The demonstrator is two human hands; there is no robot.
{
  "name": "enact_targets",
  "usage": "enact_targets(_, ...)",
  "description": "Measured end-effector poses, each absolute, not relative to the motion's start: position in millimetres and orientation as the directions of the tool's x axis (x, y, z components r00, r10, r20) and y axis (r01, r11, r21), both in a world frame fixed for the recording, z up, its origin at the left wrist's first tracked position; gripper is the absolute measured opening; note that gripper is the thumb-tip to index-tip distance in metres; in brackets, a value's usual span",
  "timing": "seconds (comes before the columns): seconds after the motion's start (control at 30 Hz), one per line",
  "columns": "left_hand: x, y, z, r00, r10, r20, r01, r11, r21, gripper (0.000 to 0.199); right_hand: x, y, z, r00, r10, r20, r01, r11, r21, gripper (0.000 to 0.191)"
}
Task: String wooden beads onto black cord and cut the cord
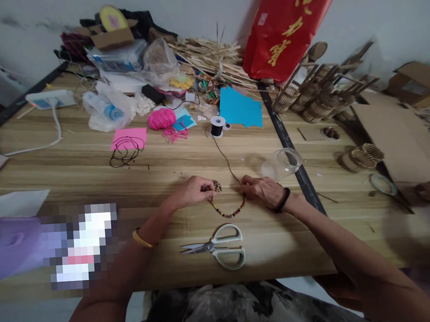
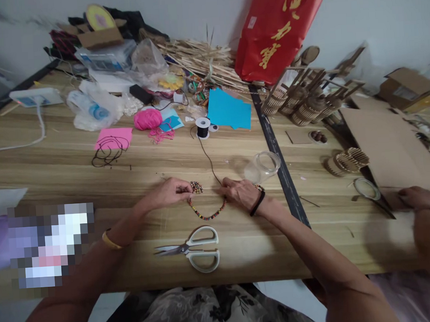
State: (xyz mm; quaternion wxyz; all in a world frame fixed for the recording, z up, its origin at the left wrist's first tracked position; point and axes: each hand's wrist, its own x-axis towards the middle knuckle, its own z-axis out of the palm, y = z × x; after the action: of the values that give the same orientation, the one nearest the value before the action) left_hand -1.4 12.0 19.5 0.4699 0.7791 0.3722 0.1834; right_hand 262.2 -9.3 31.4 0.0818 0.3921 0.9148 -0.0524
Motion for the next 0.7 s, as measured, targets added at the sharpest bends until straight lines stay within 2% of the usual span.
enact_targets(0.13,-2.9,15.1,15.2,0.646,0.76,-0.069,0.441,-0.298,0.847,0.016,264.9,-4.9,26.3,-0.7,0.68,-0.219,0.693,0.72,0.02,0.018)
enact_targets(0.3,-1.8,21.5,0.8,0.578,0.809,-0.104,0.392,-0.163,0.905,0.014,267.9,-1.6,21.0,-0.731,0.641,-0.235,0.665,0.746,-0.035,0.019)
enact_targets(0.4,0.7,23.6,-2.8,0.563,0.817,-0.124,0.28,-0.048,0.959,0.015,266.2,-2.4,17.4,-0.751,0.633,-0.185,0.658,0.74,-0.141,0.017)
enact_targets(0.53,1.9,23.5,-2.0,0.537,0.833,-0.137,0.167,0.054,0.984,0.019,261.9,-4.0,14.5,-0.774,0.628,-0.078,0.61,0.707,-0.357,0.013)
enact_targets(0.7,-2.8,20.0,1.3,0.511,0.847,-0.146,0.171,0.067,0.983,0.019,255.4,-5.7,12.9,-0.769,0.638,0.042,0.525,0.668,-0.527,0.01)
